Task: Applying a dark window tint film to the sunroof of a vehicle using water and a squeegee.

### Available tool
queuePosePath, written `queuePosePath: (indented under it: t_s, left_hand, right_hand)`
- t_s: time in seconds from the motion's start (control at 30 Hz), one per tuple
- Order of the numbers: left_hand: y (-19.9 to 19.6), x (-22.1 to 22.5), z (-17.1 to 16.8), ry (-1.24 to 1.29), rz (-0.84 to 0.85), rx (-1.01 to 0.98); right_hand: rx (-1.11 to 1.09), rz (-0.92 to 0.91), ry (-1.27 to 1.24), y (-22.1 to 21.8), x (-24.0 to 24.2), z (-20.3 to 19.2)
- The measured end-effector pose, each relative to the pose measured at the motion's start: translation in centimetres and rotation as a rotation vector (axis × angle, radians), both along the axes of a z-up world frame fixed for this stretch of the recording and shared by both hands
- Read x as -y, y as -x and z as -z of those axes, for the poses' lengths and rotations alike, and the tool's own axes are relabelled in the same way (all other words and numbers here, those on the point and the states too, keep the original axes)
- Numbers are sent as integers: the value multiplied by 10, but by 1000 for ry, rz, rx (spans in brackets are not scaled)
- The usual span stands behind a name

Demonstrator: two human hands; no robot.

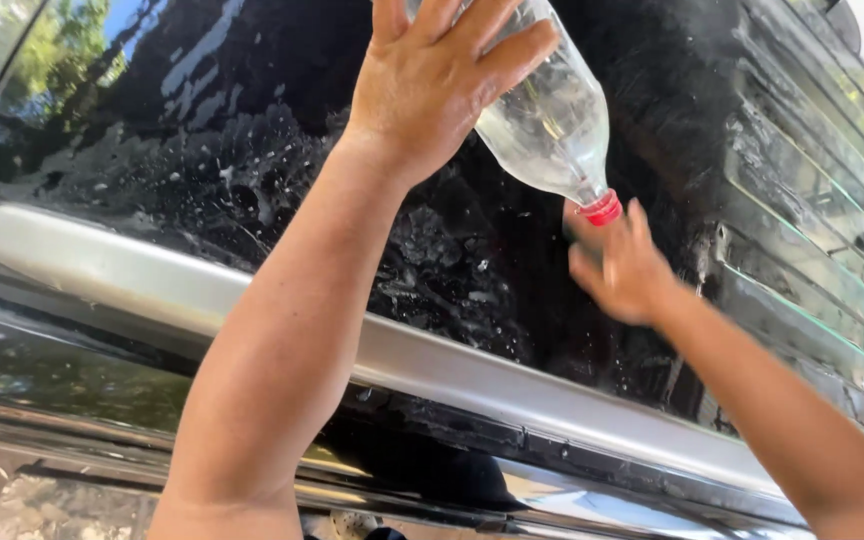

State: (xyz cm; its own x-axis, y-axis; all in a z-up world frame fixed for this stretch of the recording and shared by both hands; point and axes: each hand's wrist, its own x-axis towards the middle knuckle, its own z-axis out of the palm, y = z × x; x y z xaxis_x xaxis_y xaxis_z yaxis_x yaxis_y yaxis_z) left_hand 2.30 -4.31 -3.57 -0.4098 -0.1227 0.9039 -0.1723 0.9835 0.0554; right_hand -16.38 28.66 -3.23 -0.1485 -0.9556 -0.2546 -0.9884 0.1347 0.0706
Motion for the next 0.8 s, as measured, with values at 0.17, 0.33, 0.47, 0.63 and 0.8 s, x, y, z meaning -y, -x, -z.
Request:
queuePosePath:
  t_s: [0.17, 0.33, 0.47, 0.63, 0.8]
  left_hand:
    - [-2, -3, 1, -6, 37, -3]
    - [0, -3, 0, -36, 2, -22]
    - [-8, -1, -8, -175, 48, 48]
    - [-2, 6, 5, -116, -75, 78]
    - [-1, 17, 3, -66, -201, 0]
  right_hand:
    - [-53, 239, 92, 6, 67, 2]
    - [36, -294, 82, -78, -1, 2]
    - [39, 57, 70, -65, 133, -23]
    - [-55, 32, 90, -67, 120, -4]
    - [4, -325, -60, -80, 17, -16]
